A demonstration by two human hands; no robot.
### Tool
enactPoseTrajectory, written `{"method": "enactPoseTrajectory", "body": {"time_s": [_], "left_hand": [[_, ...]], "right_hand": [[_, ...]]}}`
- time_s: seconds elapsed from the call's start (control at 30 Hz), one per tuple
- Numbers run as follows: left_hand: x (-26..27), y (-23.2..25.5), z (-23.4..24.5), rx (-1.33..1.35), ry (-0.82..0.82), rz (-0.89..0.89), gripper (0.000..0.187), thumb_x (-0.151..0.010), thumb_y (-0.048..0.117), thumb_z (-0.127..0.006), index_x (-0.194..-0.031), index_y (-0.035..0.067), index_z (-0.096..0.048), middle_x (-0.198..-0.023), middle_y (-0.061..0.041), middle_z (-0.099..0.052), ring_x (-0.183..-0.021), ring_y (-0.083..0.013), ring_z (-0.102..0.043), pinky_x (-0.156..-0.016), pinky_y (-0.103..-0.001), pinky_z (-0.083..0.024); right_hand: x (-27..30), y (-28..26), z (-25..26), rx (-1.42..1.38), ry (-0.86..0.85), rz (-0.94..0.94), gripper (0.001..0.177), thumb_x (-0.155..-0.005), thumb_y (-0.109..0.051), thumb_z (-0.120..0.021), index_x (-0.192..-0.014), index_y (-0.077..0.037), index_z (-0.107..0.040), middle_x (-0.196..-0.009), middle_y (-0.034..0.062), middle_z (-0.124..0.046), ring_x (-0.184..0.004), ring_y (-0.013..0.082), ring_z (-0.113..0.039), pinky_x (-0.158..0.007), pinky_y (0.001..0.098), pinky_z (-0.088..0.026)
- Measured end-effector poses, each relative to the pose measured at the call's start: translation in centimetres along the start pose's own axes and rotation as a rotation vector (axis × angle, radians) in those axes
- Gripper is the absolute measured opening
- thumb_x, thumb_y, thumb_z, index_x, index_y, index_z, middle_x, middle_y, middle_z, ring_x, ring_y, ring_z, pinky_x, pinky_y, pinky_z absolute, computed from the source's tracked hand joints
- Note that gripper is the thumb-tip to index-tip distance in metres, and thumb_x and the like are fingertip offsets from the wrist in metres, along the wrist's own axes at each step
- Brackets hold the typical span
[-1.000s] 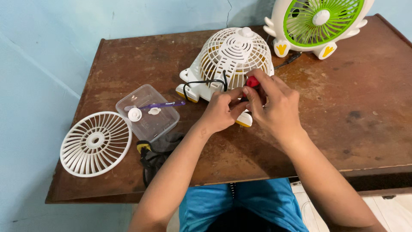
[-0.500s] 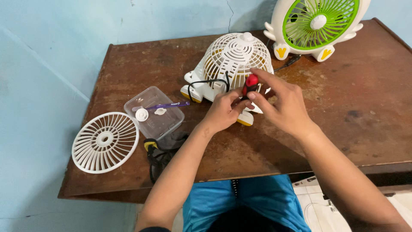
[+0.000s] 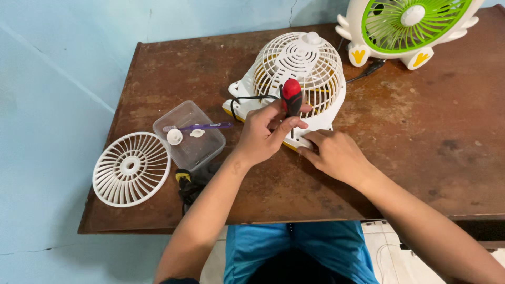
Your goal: The person uses a screwdriver to remove screws from the rear grille of a small electric fan, then detaches the grille to expose the fan blades and motor. The removed screws are placed into a small plastic container.
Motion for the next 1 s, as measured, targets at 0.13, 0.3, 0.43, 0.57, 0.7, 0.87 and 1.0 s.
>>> {"method": "enactPoseTrajectory", "body": {"time_s": [0.13,0.3,0.43,0.57,0.7,0.87,1.0], "left_hand": [[-0.1,1.0,1.0,-0.036,0.000,0.013,0.028,-0.108,0.015,-0.062,-0.131,-0.003,-0.062,-0.124,-0.009,-0.075,-0.103,-0.0154,-0.078,-0.085,-0.027,-0.062],[-0.8,1.4,2.5,0.019,0.042,0.041,0.034,-0.109,0.014,-0.060,-0.137,-0.005,-0.057,-0.125,-0.012,-0.074,-0.102,-0.0169,-0.077,-0.088,-0.027,-0.061],[-1.5,1.3,3.4,0.127,0.060,0.048,0.036,-0.110,0.014,-0.059,-0.140,-0.006,-0.055,-0.127,-0.015,-0.072,-0.104,-0.0194,-0.075,-0.093,-0.031,-0.061],[-1.8,0.7,4.3,0.148,0.078,0.040,0.035,-0.112,0.015,-0.058,-0.140,-0.005,-0.052,-0.119,-0.012,-0.070,-0.099,-0.0181,-0.074,-0.091,-0.031,-0.059],[-1.1,-0.4,5.3,0.220,0.142,0.064,0.037,-0.113,0.015,-0.056,-0.143,-0.003,-0.049,-0.113,-0.007,-0.063,-0.093,-0.0128,-0.063,-0.089,-0.029,-0.054],[0.3,-1.4,6.9,0.279,0.203,0.116,0.037,-0.111,0.015,-0.058,-0.143,-0.002,-0.049,-0.111,-0.006,-0.061,-0.087,-0.0103,-0.054,-0.081,-0.027,-0.047],[0.8,-1.0,6.9,0.256,0.238,0.117,0.036,-0.108,0.016,-0.063,-0.138,-0.002,-0.051,-0.115,-0.006,-0.061,-0.098,-0.0141,-0.064,-0.090,-0.031,-0.055]], "right_hand": [[-0.2,0.3,0.4,0.024,-0.006,0.076,0.039,-0.092,-0.037,-0.067,-0.117,-0.008,-0.069,-0.084,0.0235,-0.073,-0.074,0.0436,-0.069,-0.069,0.0504,-0.056],[0.6,2.1,1.8,-0.017,0.079,0.177,0.037,-0.090,-0.033,-0.067,-0.115,-0.006,-0.068,-0.085,0.0245,-0.073,-0.070,0.0457,-0.068,-0.059,0.0523,-0.054],[1.0,6.5,1.2,0.126,-0.168,-0.017,0.043,-0.093,-0.040,-0.065,-0.131,-0.018,-0.067,-0.084,0.0235,-0.073,-0.078,0.0431,-0.069,-0.072,0.0507,-0.056],[1.6,8.0,3.8,0.131,-0.059,0.129,0.039,-0.088,-0.036,-0.067,-0.121,-0.016,-0.069,-0.096,0.0217,-0.073,-0.084,0.0428,-0.069,-0.072,0.0508,-0.057],[1.5,8.9,5.4,0.160,-0.046,0.038,0.032,-0.089,-0.035,-0.070,-0.115,-0.017,-0.070,-0.104,0.0149,-0.074,-0.089,0.0398,-0.071,-0.069,0.0494,-0.057],[1.3,6.1,7.3,0.198,0.024,0.000,0.030,-0.084,-0.035,-0.077,-0.107,-0.016,-0.073,-0.102,0.0113,-0.074,-0.087,0.0368,-0.072,-0.068,0.0475,-0.058],[0.4,2.5,8.5,-0.108,0.204,0.057,0.020,-0.086,-0.023,-0.078,-0.102,-0.010,-0.072,-0.098,0.0082,-0.074,-0.079,0.0281,-0.073,-0.069,0.0396,-0.059]]}}
Point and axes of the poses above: each hand's wrist, its own x-axis away from the middle knuckle, its own z-axis out of the back of the hand, y = z × x, the point moved 7 cm from there along -x, towards the middle knuckle
